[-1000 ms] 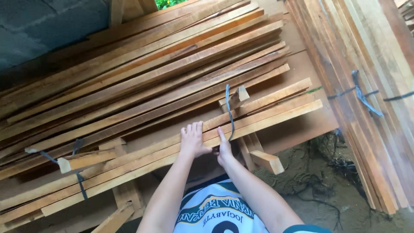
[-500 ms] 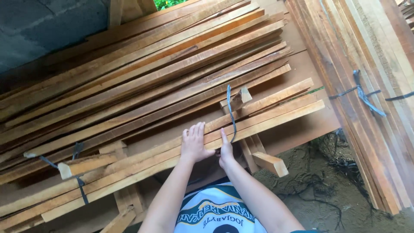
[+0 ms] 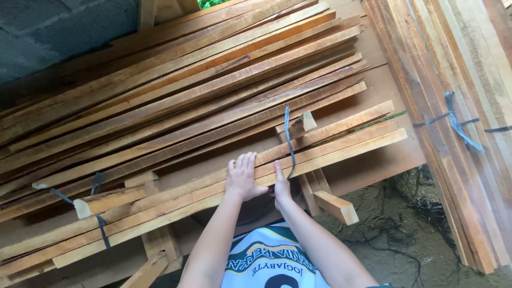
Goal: Bundling long strips of wood together and securing them with wire ties.
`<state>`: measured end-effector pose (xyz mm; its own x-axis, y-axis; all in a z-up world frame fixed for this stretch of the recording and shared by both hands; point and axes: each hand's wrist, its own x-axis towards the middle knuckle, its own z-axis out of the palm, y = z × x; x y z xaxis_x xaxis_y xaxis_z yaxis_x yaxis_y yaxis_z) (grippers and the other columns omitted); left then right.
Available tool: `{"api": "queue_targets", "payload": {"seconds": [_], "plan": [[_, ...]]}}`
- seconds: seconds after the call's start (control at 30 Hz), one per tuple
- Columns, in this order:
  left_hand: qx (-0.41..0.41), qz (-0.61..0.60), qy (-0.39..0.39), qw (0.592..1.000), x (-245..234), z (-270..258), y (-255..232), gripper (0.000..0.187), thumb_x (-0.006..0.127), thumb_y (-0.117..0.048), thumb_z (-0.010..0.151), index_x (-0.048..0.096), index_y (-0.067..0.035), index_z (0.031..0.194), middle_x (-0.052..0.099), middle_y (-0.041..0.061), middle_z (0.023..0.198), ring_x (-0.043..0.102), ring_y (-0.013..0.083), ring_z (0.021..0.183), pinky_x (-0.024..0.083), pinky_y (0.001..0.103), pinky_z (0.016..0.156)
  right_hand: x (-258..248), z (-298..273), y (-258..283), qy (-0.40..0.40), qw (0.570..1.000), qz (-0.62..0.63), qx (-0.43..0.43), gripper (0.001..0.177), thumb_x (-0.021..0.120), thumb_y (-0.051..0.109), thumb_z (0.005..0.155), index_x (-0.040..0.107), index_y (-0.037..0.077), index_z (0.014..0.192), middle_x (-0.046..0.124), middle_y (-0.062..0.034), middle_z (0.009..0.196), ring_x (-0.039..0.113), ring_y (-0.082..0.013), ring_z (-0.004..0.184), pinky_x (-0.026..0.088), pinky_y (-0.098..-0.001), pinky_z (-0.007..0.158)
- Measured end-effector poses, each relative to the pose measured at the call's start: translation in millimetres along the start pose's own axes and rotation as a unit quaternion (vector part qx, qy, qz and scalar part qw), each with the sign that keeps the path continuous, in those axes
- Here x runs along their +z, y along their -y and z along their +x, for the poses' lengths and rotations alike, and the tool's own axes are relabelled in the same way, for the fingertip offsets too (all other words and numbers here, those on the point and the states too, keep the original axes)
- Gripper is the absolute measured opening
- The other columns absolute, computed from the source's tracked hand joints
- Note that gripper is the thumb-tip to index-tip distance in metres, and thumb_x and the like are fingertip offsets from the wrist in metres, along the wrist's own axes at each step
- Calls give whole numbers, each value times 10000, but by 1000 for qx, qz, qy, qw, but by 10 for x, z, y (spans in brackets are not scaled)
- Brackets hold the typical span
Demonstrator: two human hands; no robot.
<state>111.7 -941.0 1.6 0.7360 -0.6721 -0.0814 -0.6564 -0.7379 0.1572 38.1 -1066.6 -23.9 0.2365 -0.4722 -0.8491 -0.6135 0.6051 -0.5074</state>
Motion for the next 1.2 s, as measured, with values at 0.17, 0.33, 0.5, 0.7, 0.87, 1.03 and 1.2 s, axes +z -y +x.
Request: {"api": "queue_targets", "payload": {"seconds": [0.17,0.33,0.5,0.7,0.87,1.03,1.2], "plan": [[-3,-36,37,999,-151,-33,-20,1290,751,-771,526,358,-103,1557,469,75,1516,428,236,1414,369,470,1077,-470,-129,64,112,991,-66,16,808,793,716,779,673,-36,1050,736,-218,854,693,-252,531,452,-252,341],[-14,-143,62,988,-349,-96,40,1221,779,-697,673,281,-75,1598,354,126,1624,324,305,1495,271,548,1182,-948,-7,0,172,975,-129,-53,666,785,563,879,638,-10,1185,766,-228,939,715,-248,527,585,-343,446],[-47,-137,80,986,-297,-125,40,1143,752,-706,740,296,-104,1597,369,92,1611,329,289,1489,234,539,1204,-912,86,-36,115,961,27,-251,420,456,438,1103,577,60,1240,629,-103,714,549,-154,391,466,-295,321],[-80,-199,101,971,-110,-82,142,976,707,-646,833,298,-199,1599,386,20,1599,342,252,1487,234,516,1193,-793,-50,173,75,945,-26,-318,280,495,319,1096,727,162,1105,589,28,615,563,-34,477,419,-158,392],[-187,-328,118,919,431,148,418,536,347,-642,1079,527,-315,1464,604,-61,1432,524,211,1362,251,516,1173,-895,-561,112,292,827,-370,-306,162,726,315,941,813,179,953,791,-116,879,752,-315,934,599,-397,799],[-228,-338,136,903,537,190,476,527,323,-702,1068,586,-390,1401,643,-135,1389,563,174,1327,264,472,1162,-888,478,-568,293,610,-703,-217,215,634,395,903,818,289,927,778,-57,866,754,-275,918,612,-384,800],[-258,-345,164,887,-96,254,303,543,405,-652,1057,638,-274,1369,694,5,1348,562,277,1343,312,478,1157,-759,601,-382,191,735,-639,-120,482,539,390,966,737,7,1179,743,-215,1147,701,-331,1161,578,-454,958]]}}
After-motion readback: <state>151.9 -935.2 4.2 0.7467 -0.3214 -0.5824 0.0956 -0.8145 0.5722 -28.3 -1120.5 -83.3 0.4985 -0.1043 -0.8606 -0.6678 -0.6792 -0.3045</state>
